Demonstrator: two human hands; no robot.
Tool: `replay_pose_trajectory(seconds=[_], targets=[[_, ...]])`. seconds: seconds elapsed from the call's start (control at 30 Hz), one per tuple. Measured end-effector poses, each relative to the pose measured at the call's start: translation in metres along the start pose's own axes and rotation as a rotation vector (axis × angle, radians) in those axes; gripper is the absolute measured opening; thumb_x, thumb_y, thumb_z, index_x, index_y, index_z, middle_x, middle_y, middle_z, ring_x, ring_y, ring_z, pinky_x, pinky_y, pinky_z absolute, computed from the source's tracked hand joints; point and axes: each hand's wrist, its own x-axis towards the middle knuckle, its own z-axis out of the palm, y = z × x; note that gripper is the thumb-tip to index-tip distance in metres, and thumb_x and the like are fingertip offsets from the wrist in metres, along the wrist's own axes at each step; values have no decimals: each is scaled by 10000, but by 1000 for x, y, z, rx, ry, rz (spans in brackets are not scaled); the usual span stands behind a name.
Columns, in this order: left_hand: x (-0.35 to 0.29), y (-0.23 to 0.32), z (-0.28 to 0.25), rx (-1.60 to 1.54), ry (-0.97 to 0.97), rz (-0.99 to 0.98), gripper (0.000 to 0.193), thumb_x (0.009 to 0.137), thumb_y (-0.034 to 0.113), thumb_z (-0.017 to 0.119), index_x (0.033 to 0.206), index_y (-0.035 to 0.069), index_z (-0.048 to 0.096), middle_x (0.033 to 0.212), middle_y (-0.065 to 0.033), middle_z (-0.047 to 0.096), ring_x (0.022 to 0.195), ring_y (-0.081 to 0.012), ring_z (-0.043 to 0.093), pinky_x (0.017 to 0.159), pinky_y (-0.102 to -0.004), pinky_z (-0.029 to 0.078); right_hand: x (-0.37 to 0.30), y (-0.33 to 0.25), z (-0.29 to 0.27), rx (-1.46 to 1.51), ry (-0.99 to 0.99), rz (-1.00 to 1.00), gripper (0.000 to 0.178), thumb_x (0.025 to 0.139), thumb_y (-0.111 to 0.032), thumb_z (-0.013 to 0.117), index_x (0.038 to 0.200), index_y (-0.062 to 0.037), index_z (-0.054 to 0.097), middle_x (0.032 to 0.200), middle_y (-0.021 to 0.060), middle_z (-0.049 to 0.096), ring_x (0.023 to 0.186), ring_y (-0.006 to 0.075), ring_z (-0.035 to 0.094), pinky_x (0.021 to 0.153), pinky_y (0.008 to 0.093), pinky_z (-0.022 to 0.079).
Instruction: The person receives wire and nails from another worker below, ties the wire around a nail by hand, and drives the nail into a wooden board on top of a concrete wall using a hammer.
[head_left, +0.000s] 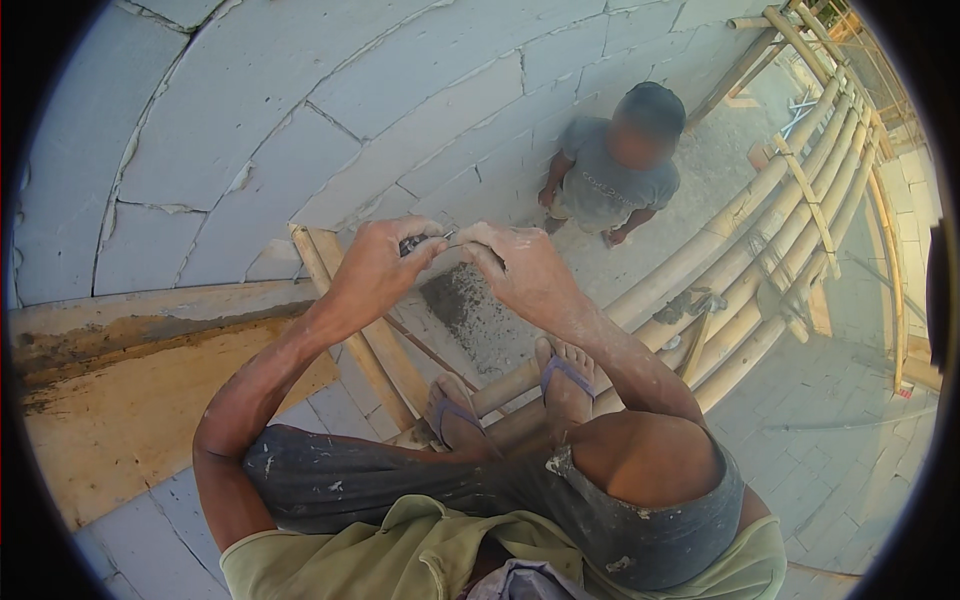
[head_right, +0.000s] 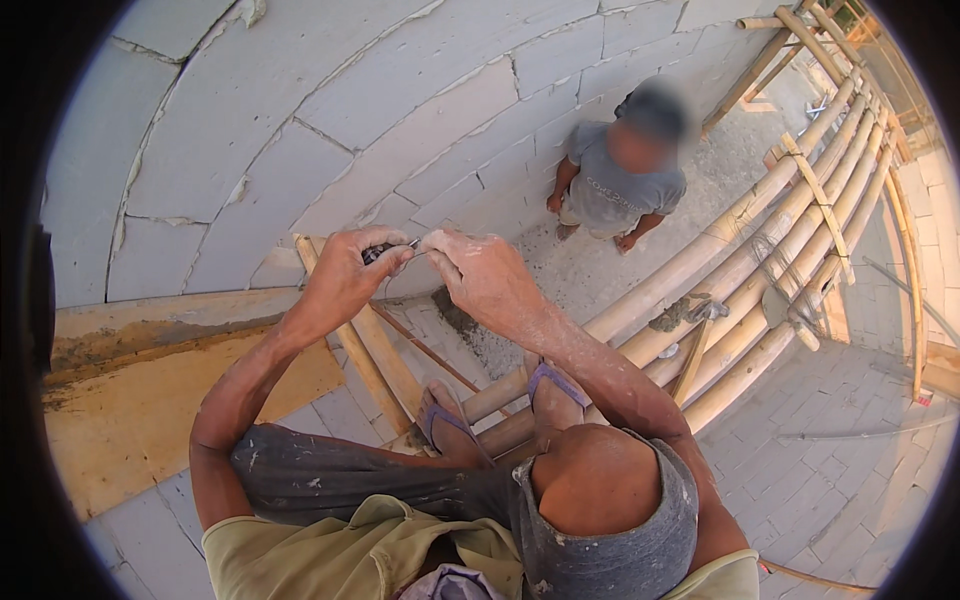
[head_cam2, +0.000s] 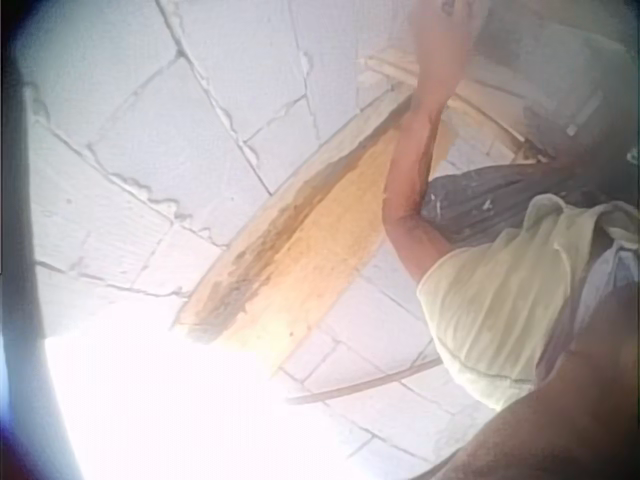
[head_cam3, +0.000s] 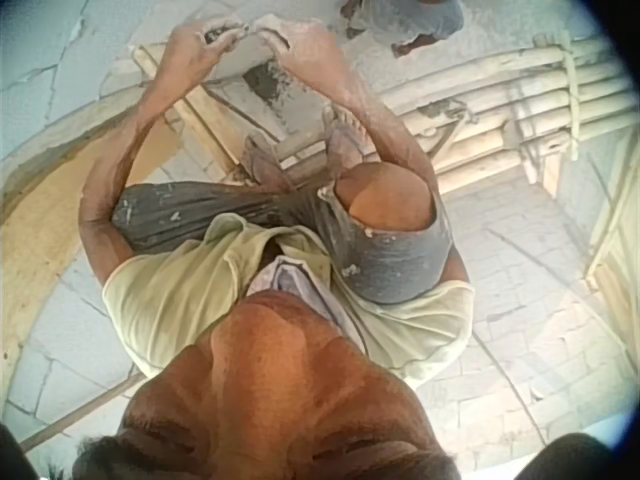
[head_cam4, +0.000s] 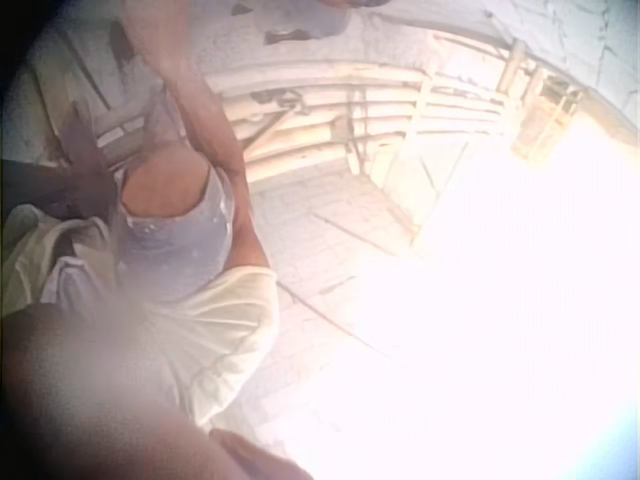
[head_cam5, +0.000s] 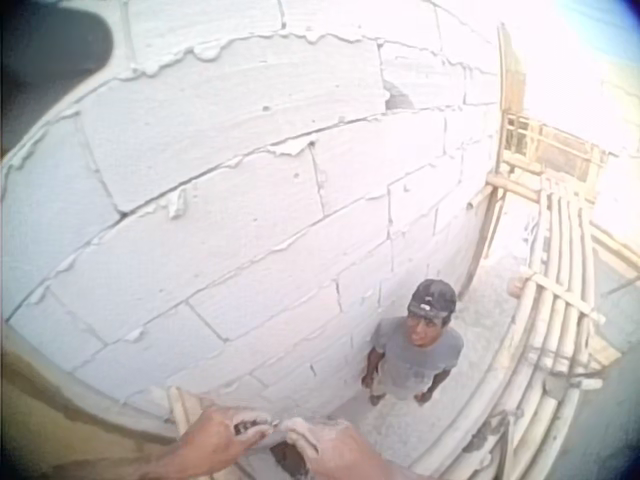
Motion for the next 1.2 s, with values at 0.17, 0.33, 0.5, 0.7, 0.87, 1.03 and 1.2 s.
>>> replay_pose_trajectory(seconds=[0.17,0.33,0.5,0.7,0.87,1.03,1.2], targets=[[-4,3,0,223,92,181,200,933,142,702,1053,-13,741,860,-162,701,751,-287,650,716,-375,506,-1,-10,-3,-321,32,-163,148,933,-94,589,1072,-43,580,893,154,654,816,372,679,681,457,546],[-5,11,0,435,-14,209,170,918,172,697,986,27,754,851,-148,668,733,-369,618,675,-442,494,2,-9,-9,-400,-19,-321,160,876,-79,618,1029,-47,589,919,130,583,863,339,653,693,428,551],[-8,11,1,509,-26,264,169,896,178,704,941,21,748,826,-129,657,724,-356,633,651,-435,501,8,-18,-28,-490,-35,-395,95,863,-100,642,944,-55,622,901,113,587,873,312,652,722,430,538],[-7,10,-2,496,-62,390,176,887,161,716,995,27,751,842,-110,670,692,-332,639,626,-418,508,18,-13,-46,-366,-42,-344,119,900,-187,668,895,-72,698,868,102,617,850,314,649,710,438,518],[-5,16,-6,447,-23,517,208,873,122,734,1056,23,744,853,-108,678,663,-301,645,590,-391,514,11,7,-40,-72,-71,-71,265,990,-295,607,907,-63,703,792,143,649,775,366,637,699,459,511],[-8,-1,1,597,63,502,249,837,109,755,1072,27,737,849,-90,669,648,-287,656,556,-379,517,-24,-20,-7,-292,-242,91,311,1038,-305,534,920,-31,621,698,200,633,723,428,646,628,510,496],[-15,-6,6,760,18,581,347,780,76,759,1123,56,715,803,-70,617,603,-269,634,525,-382,499,2,-29,-33,-364,-147,-139,223,1036,-239,509,982,-33,577,682,196,630,679,439,644,585,526,477]])
